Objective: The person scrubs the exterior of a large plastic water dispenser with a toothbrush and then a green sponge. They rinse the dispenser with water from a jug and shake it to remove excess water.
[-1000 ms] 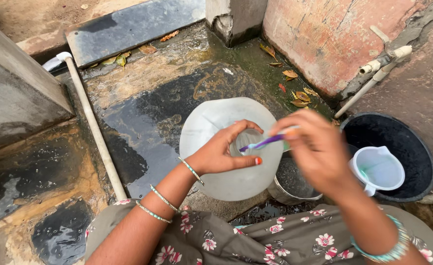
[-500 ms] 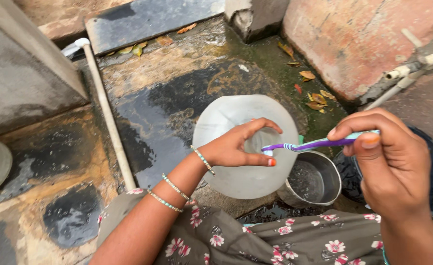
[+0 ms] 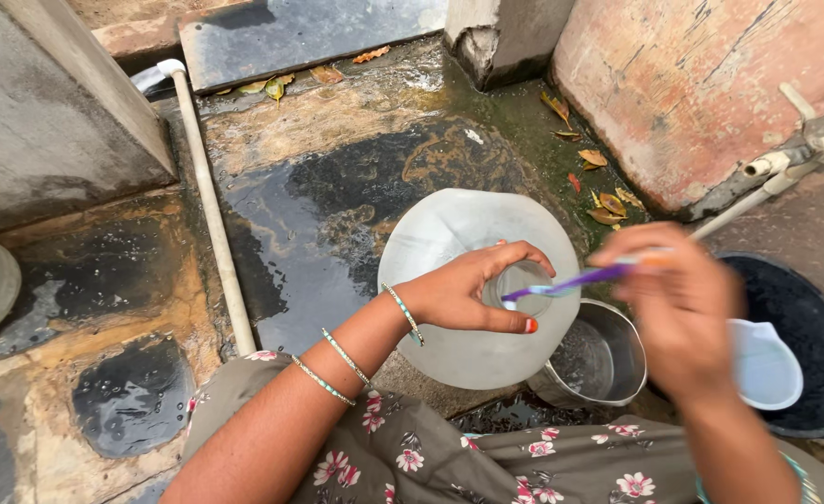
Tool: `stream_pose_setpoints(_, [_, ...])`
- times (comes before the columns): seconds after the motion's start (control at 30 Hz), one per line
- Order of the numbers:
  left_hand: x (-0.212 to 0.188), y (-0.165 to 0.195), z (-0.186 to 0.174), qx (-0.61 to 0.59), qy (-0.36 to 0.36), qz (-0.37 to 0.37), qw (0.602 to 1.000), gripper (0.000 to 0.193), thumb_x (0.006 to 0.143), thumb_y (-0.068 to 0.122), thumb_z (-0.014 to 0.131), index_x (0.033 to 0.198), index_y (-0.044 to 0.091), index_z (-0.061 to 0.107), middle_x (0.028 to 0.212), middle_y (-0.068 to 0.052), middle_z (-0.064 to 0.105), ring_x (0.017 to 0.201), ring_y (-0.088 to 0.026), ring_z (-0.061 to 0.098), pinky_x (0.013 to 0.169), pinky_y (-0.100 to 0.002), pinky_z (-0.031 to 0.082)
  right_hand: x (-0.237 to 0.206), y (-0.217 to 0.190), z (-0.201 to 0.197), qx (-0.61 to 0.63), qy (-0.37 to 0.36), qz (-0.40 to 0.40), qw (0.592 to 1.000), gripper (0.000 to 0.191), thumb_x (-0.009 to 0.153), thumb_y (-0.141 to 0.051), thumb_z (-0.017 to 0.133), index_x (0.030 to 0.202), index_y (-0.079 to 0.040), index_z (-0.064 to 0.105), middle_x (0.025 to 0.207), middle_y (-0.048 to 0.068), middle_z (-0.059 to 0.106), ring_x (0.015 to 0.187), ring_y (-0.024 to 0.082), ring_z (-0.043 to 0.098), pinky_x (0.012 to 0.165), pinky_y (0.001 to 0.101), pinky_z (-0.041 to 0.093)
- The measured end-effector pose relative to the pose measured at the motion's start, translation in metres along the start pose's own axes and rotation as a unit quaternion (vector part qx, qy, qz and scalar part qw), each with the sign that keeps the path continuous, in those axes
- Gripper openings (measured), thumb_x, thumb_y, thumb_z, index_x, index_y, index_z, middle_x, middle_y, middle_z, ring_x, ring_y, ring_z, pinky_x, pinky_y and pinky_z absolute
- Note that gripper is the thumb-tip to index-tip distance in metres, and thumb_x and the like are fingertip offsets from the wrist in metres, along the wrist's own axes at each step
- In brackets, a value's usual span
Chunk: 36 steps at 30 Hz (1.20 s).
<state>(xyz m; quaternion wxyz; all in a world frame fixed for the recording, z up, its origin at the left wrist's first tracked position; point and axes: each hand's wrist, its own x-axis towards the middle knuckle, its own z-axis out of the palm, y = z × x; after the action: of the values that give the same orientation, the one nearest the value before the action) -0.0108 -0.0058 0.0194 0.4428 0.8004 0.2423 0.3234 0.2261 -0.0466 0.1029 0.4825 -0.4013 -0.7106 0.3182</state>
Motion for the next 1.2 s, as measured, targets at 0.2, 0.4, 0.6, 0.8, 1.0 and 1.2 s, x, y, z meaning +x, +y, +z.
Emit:
stream_pose_setpoints(0.2, [0.002, -0.012, 0.011, -0.111, 0.083, 0.048, 0.989, 0.055, 0.084, 0.026, 0.079, 0.132, 0.007, 0.059, 0.133, -0.011, 0.063, 0.135, -0.029, 0.057, 0.121, -0.037, 0.039, -0.001, -0.014, 0.002, -0.049, 0.010, -0.026, 0.998, 0.031, 0.112, -0.026, 0.050, 0.104, -0.001, 0.066, 0.102, 0.003, 0.069, 0.073, 0.007, 0.055, 0.067, 0.0209, 0.044])
stream_pose_setpoints(0.4, [0.002, -0.025, 0.042, 0.102, 0.308, 0.045, 0.945, 0.063, 0.076, 0.040, 0.072, 0.130, 0.010, 0.060, 0.129, -0.009, 0.066, 0.130, -0.031, 0.062, 0.136, -0.053, 0.026, 0.009, 0.039, 0.036, -0.086, -0.055, -0.045, 0.994, 0.035, 0.110, -0.028, 0.048, 0.099, 0.000, 0.067, 0.089, 0.005, 0.065, 0.069, 0.010, 0.058, 0.064, 0.0248, 0.046])
stream_pose_setpoints(0.6, [0.005, -0.031, 0.043, 0.116, 0.317, 0.038, 0.940, 0.063, 0.075, 0.047, 0.072, 0.126, 0.012, 0.061, 0.126, -0.008, 0.067, 0.133, -0.031, 0.060, 0.132, -0.067, 0.012, 0.012, 0.053, 0.029, -0.082, -0.049, -0.007, 0.995, 0.034, 0.108, -0.028, 0.047, 0.098, -0.002, 0.067, 0.076, 0.003, 0.061, 0.066, 0.010, 0.055, 0.061, 0.0261, 0.045])
stream_pose_setpoints(0.8, [0.002, -0.037, 0.025, 0.129, 0.246, 0.005, 0.961, 0.090, 0.076, 0.054, 0.073, 0.151, 0.014, 0.045, 0.140, -0.009, 0.060, 0.145, -0.032, 0.050, 0.131, -0.068, 0.007, 0.016, 0.056, 0.025, -0.108, -0.049, 0.009, 0.993, 0.033, 0.108, -0.028, 0.047, 0.100, -0.003, 0.067, 0.069, 0.004, 0.056, 0.064, 0.010, 0.055, 0.059, 0.0274, 0.043])
stream_pose_setpoints(1.0, [-0.002, -0.045, 0.019, 0.189, 0.234, 0.008, 0.954, 0.102, 0.080, 0.062, 0.072, 0.161, 0.014, 0.032, 0.153, -0.015, 0.052, 0.160, -0.043, 0.025, 0.129, -0.068, 0.001, 0.016, 0.056, 0.027, -0.120, -0.046, 0.006, 0.992, 0.034, 0.108, -0.029, 0.047, 0.099, -0.004, 0.068, 0.071, 0.004, 0.058, 0.063, 0.011, 0.056, 0.059, 0.0274, 0.046])
stream_pose_setpoints(1.2, [-0.004, -0.045, 0.012, 0.266, 0.241, 0.026, 0.933, 0.109, 0.078, 0.071, 0.070, 0.161, 0.012, 0.031, 0.152, -0.013, 0.054, 0.159, -0.039, 0.031, 0.131, -0.068, 0.000, 0.017, 0.050, 0.033, -0.114, -0.044, 0.008, 0.992, 0.035, 0.108, -0.029, 0.046, 0.099, -0.003, 0.068, 0.072, 0.004, 0.059, 0.062, 0.011, 0.056, 0.058, 0.0279, 0.045])
